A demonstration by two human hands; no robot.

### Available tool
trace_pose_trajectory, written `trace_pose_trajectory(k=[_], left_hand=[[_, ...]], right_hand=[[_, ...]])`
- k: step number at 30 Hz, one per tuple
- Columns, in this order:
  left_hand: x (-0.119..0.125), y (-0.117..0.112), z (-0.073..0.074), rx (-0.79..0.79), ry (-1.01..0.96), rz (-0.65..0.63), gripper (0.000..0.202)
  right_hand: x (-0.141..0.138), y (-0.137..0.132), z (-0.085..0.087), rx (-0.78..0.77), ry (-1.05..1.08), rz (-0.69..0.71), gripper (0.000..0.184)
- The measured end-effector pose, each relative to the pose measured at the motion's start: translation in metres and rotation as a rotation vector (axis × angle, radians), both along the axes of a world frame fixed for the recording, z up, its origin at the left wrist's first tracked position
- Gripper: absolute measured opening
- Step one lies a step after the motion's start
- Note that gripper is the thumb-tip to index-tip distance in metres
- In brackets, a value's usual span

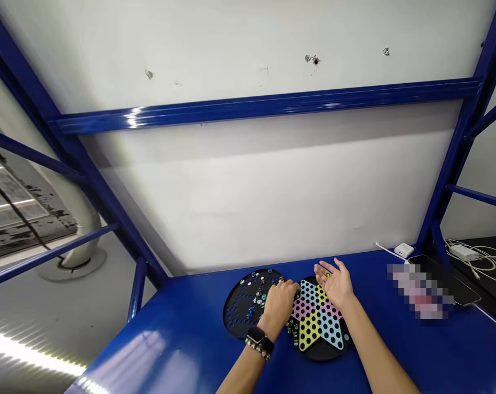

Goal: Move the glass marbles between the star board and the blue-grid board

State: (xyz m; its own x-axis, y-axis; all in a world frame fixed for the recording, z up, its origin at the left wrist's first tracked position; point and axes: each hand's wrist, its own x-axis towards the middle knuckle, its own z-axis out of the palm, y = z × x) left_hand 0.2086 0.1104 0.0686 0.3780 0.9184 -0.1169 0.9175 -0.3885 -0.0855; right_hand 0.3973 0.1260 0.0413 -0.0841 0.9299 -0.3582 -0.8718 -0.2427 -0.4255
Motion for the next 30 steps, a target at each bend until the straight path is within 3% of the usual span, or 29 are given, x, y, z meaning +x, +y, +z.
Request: trace_pose_trajectory(k=[5,12,22,26,30], left_hand=[[0.004,0.014,0.004,-0.048,0.061,-0.079,0.033],[0.000,0.013,0.002,-0.040,0.097,-0.173,0.027],[-0.003,0.012,-0.005,-0.007,0.054,-0.161,0.021],[-0.007,0.012,0.006,0.048,-0.028,-0.122,0.018],[0.006,0.007,0.022,0.176,-0.280,-0.107,0.029]], right_hand=[[-0.003,0.001,-0.002,-0.006,-0.008,0.015,0.025],[-0.007,0.002,-0.006,0.003,-0.024,0.034,0.028],[-0.006,0.001,-0.009,0.012,-0.044,0.044,0.028],[-0.010,0.000,-0.009,-0.011,-0.047,0.048,0.027],[-0.018,0.001,-0.012,-0.029,-0.021,0.115,0.027]])
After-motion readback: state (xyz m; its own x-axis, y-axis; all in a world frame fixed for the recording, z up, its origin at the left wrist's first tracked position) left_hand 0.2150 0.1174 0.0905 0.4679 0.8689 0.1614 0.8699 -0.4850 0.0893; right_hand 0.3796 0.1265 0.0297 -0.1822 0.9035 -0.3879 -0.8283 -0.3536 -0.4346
